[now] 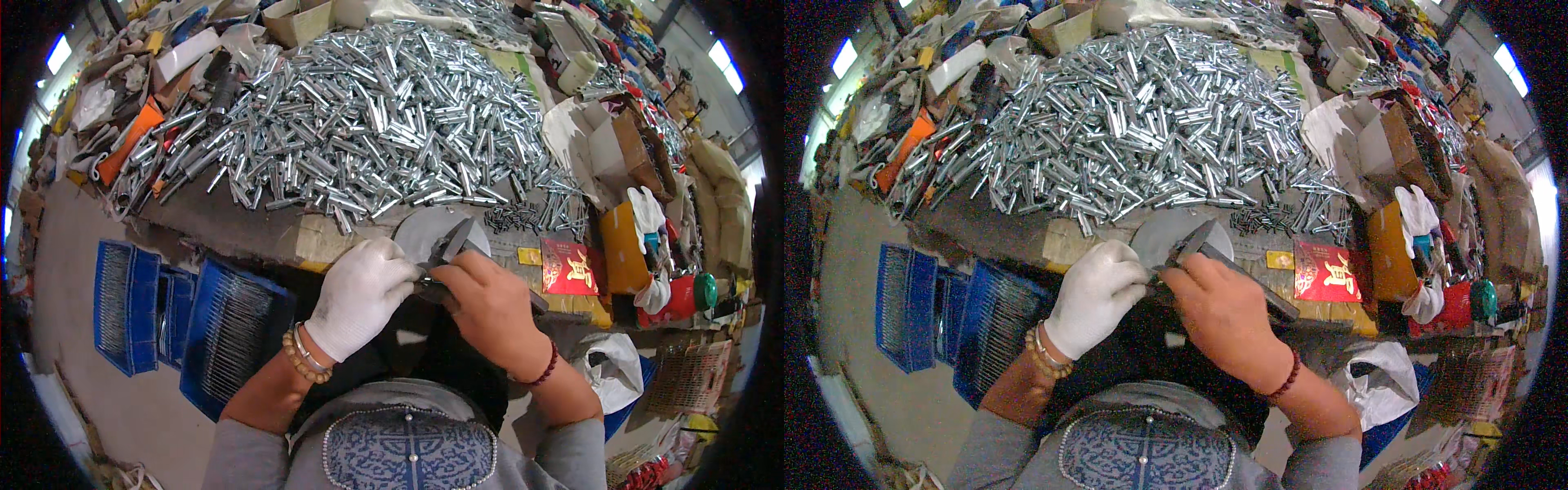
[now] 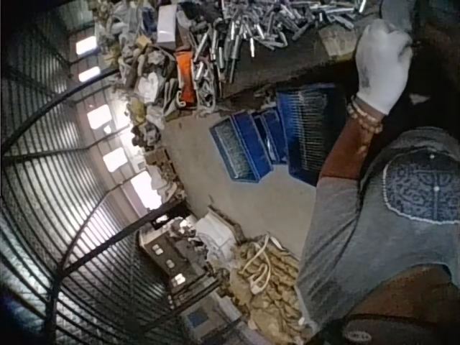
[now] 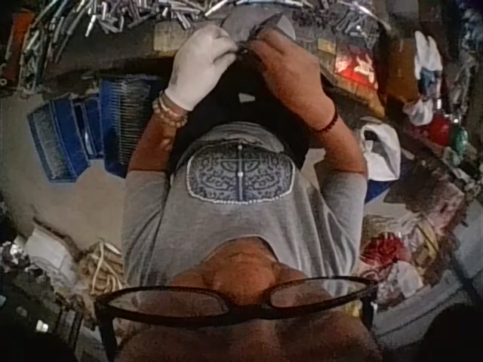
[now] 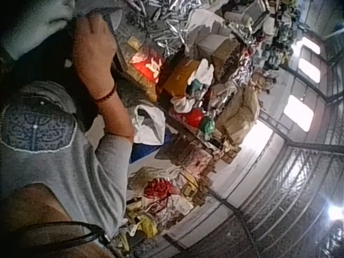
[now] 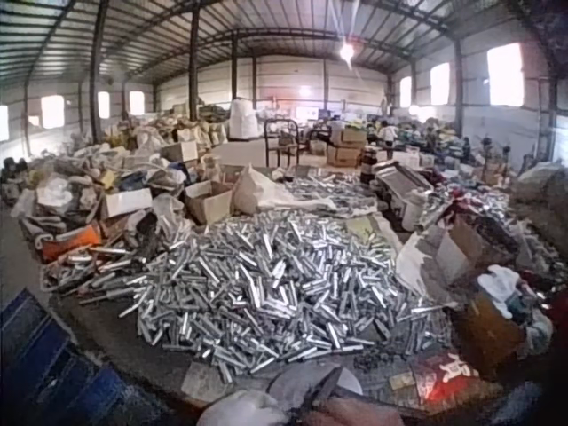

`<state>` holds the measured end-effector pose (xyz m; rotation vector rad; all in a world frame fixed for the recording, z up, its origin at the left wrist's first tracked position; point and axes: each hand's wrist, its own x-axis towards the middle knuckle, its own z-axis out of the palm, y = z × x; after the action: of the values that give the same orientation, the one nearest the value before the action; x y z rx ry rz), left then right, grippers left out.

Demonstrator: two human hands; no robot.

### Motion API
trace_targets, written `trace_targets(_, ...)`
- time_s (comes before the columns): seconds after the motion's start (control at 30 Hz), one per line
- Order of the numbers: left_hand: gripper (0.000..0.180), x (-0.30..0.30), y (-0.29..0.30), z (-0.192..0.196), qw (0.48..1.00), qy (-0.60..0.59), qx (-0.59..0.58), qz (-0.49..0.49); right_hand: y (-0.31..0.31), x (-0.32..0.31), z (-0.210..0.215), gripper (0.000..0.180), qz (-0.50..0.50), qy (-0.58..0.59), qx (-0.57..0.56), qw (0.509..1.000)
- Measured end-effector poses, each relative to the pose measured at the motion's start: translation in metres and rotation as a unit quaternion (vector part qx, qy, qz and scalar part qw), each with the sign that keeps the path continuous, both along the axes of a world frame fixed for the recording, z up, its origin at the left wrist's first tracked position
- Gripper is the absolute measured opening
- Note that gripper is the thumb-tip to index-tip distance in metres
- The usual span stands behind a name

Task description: The person assembles small metal pins into fixtures on a circular metal plate using a hammer on a workbench.

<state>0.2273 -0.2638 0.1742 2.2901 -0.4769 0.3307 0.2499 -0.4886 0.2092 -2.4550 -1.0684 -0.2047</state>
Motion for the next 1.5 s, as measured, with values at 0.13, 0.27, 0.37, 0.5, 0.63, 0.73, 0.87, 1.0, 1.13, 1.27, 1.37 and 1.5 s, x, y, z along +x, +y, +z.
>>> trace_targets(0.13, 0.009, 0.000, 0.000, 0.001, 1.000, 0.021, -0.008, -0.003, -0.025, 0.000, 0.009, 0.058, -0.090, -0.035, 0.019, 0.995)
trace_targets(0.27, 0.011, 0.002, 0.001, 0.004, 0.999, 0.033, -0.008, -0.015, -0.044, 0.001, 0.002, 0.065, -0.145, 0.020, -0.077, 0.986)
trace_targets(0.37, 0.012, 0.003, 0.003, 0.007, 0.999, 0.045, -0.003, -0.020, -0.045, -0.007, 0.003, 0.067, -0.158, 0.015, -0.009, 0.987)
trace_targets(0.5, 0.014, 0.002, 0.003, 0.008, 0.998, 0.053, 0.001, -0.016, -0.043, -0.024, 0.013, 0.073, -0.096, -0.011, 0.099, 0.990)
trace_targets(0.63, 0.018, 0.001, 0.001, 0.009, 0.999, 0.051, -0.004, -0.008, -0.035, -0.034, 0.009, 0.074, -0.056, -0.022, 0.086, 0.994)
trace_targets(0.73, 0.015, 0.001, 0.002, 0.004, 0.999, 0.031, -0.014, -0.013, -0.037, -0.033, 0.007, 0.072, -0.022, 0.015, 0.008, 1.000)
trace_targets(0.87, 0.015, 0.005, 0.006, 0.004, 0.999, 0.040, -0.021, -0.020, -0.034, -0.018, 0.016, 0.071, -0.060, 0.081, 0.121, 0.987)
trace_targets(1.0, 0.016, 0.003, 0.008, 0.003, 0.996, 0.058, -0.044, -0.042, -0.042, -0.001, 0.008, 0.066, -0.101, 0.103, 0.046, 0.988)
trace_targets(1.13, 0.016, 0.001, 0.009, 0.003, 0.995, 0.068, -0.057, -0.042, -0.032, -0.007, 0.004, 0.050, -0.104, -0.098, -0.003, 0.990)
trace_targets(1.27, 0.020, -0.002, 0.008, -0.002, 0.998, 0.026, -0.044, -0.032, -0.025, -0.039, -0.001, 0.034, -0.115, 0.053, -0.029, 0.992)
trace_targets(1.37, 0.018, -0.014, -0.005, -0.002, 0.998, -0.057, -0.007, 0.035, -0.025, -0.048, -0.003, 0.029, -0.090, 0.284, 0.081, 0.951)
trace_targets(1.5, 0.031, -0.047, -0.028, -0.016, 0.971, 0.055, -0.179, 0.147, -0.017, -0.055, -0.018, 0.030, -0.071, 0.437, 0.195, 0.875)
